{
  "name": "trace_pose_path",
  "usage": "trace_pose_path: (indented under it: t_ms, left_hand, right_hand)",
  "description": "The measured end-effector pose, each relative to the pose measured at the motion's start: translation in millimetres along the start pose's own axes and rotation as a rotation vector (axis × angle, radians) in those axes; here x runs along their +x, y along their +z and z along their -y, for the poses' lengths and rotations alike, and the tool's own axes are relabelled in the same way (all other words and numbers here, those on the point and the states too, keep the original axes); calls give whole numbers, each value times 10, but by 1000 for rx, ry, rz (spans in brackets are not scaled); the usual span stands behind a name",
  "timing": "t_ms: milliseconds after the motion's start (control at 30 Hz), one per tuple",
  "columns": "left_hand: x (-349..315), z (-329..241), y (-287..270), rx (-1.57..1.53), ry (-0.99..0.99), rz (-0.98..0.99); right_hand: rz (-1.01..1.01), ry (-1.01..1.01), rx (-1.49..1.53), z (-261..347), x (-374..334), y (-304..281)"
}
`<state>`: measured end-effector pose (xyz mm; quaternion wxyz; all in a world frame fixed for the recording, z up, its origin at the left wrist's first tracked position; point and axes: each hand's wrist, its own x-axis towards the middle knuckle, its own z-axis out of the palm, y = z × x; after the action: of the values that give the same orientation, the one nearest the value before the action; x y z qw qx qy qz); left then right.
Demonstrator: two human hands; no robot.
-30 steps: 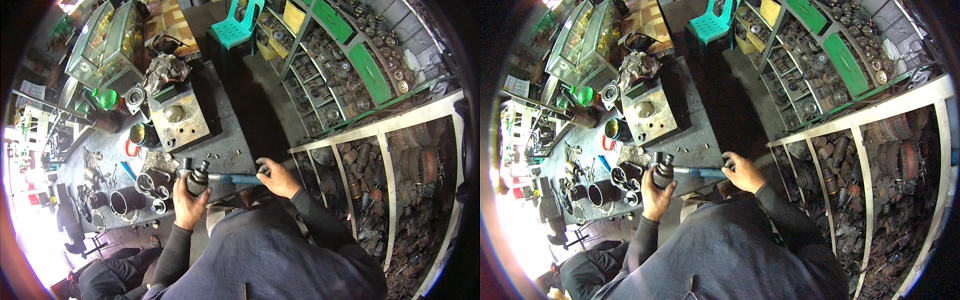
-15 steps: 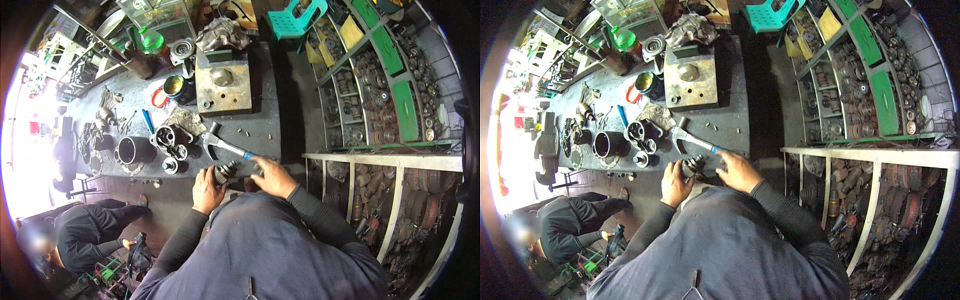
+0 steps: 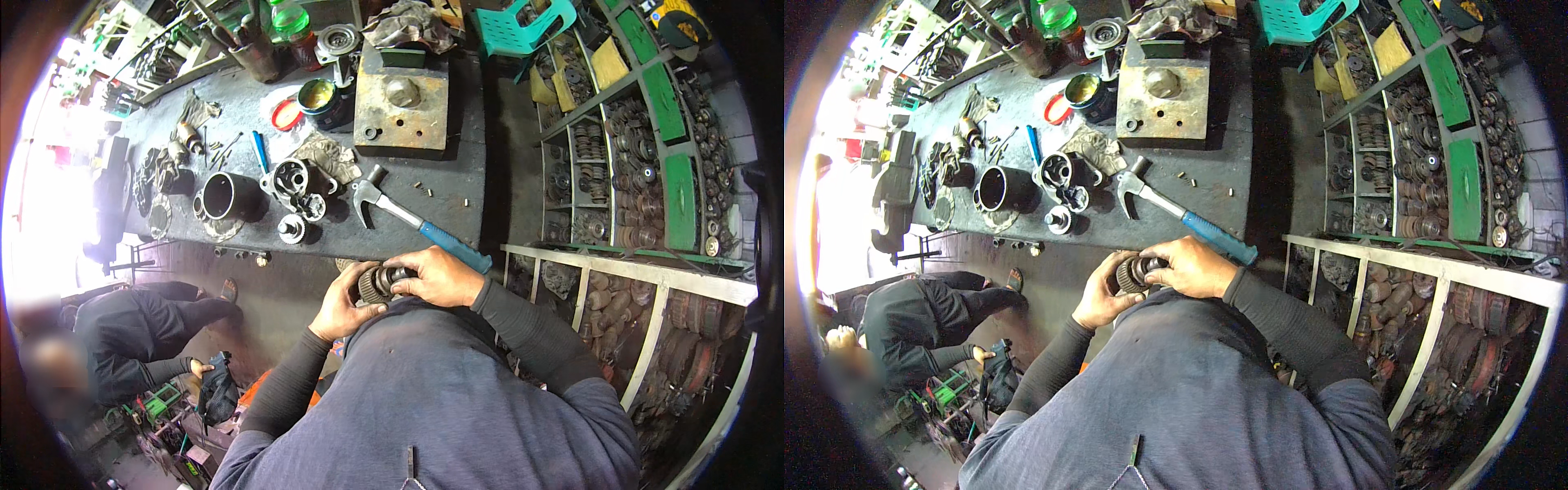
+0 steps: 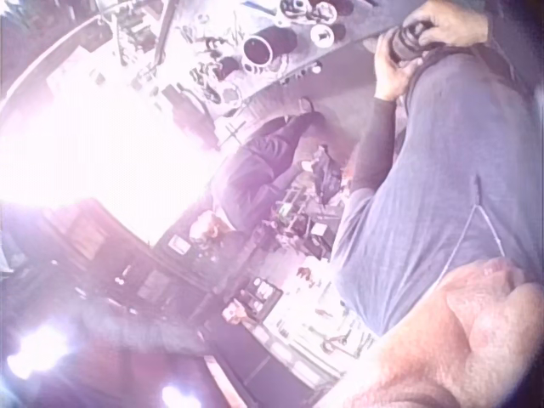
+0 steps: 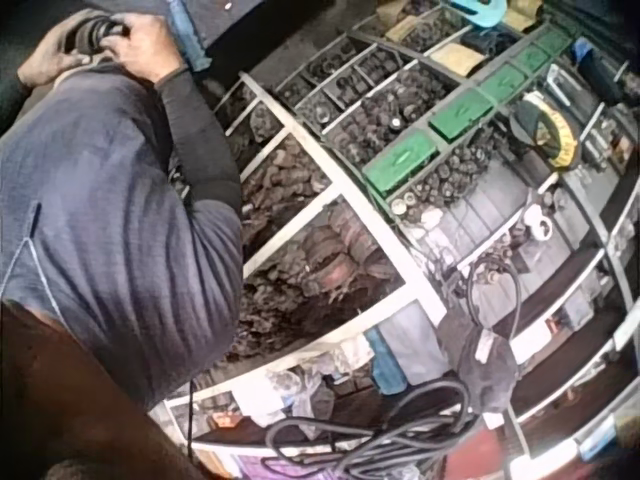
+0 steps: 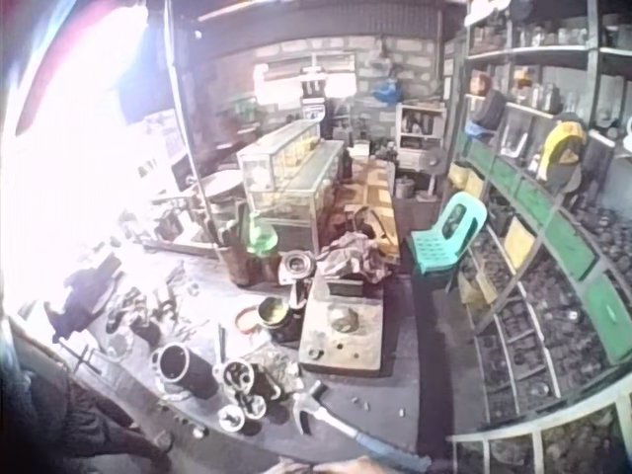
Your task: The person disassembles a cylindrical gear assembly on a workbench, separates the internal gears, and then reassembles them. They use a hammer to tap components into place and hand tools to adjust parts. The person hands the assembled unit to another person and then retrieves a different component from a shelf.
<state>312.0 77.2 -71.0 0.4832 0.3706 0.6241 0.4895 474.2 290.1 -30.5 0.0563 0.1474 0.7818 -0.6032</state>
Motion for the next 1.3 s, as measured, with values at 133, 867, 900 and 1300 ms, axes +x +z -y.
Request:
trace_pose_path:
  t_ms: [133, 867, 900, 1300]
  left_hand:
    - [-26, 32, -109, 110, -18, 80]
    - [35, -239, -212, -660, -161, 176]
    - [-13, -318, -209, -687, -183, 170]
    - [49, -584, -207, -465, -91, 61]
  right_hand:
    - [-58, 12, -3, 36, -40, 124]
    - [-128, -451, -402, 399, -240, -112]
    - [-137, -505, -454, 413, -250, -132]
    - [-128, -449, -372, 550, -199, -232]
